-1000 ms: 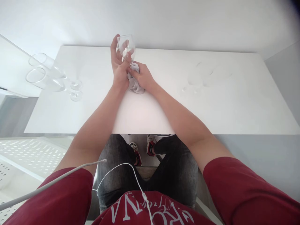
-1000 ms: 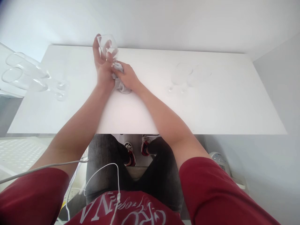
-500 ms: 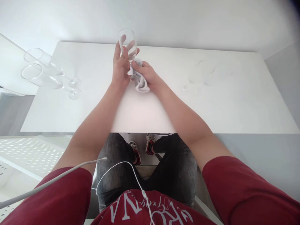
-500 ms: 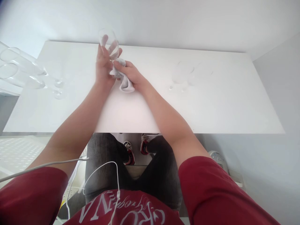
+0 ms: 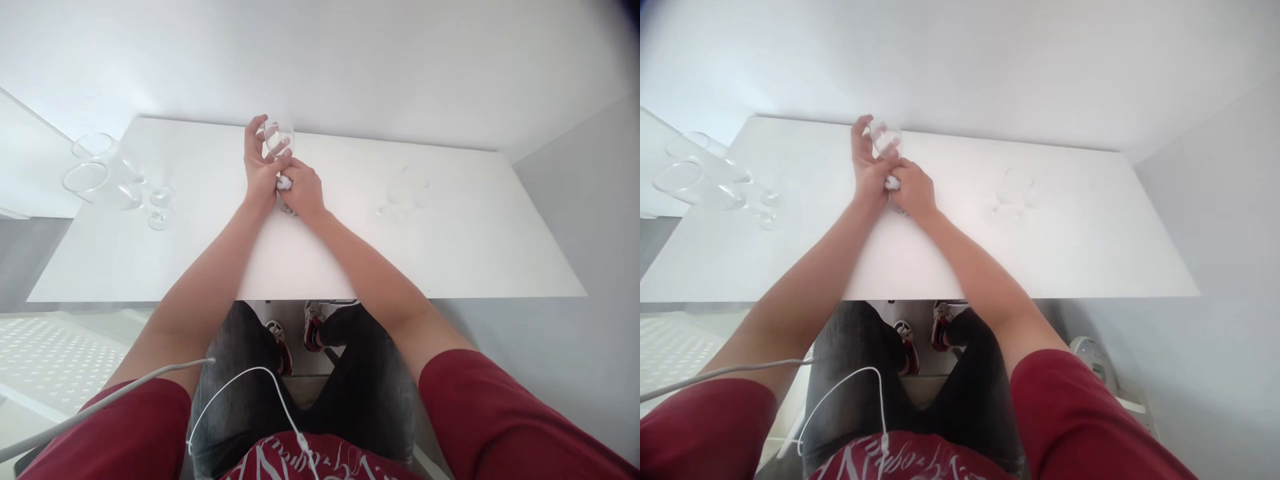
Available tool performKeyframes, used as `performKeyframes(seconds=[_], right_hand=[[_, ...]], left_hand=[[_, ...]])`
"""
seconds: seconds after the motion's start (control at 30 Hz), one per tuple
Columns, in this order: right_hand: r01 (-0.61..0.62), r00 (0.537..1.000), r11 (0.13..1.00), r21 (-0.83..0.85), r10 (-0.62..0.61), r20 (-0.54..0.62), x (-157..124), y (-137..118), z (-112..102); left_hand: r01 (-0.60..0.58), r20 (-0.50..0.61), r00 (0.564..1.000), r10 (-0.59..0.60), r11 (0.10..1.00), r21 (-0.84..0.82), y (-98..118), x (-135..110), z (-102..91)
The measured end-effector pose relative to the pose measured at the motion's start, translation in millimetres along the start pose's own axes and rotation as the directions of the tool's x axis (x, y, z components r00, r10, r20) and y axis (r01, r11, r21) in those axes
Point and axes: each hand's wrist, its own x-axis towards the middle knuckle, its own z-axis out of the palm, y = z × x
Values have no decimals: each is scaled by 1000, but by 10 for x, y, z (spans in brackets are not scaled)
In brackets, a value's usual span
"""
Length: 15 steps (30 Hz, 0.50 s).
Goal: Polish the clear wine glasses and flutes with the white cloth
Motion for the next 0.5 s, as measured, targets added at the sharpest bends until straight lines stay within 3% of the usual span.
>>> performKeyframes(seconds=[0.1, 0.23, 0.37, 0.5], right_hand=[[-102, 988, 980, -173, 121, 101, -6, -95, -26], [-137, 969, 940, -311, 193, 155, -19, -213, -79], [-137, 962, 910, -392, 217, 167, -37, -303, -115], [-154, 954, 881, -447, 250, 164, -104, -407, -126]], left_hand=[[-70, -13, 997, 70, 997, 9, 17, 4, 23], [-42, -10, 999, 42, 999, -25, 47, 13, 38], [108, 21, 994, -106, 981, -161, 137, -13, 60], [173, 38, 985, -169, 947, -272, 207, -32, 52]])
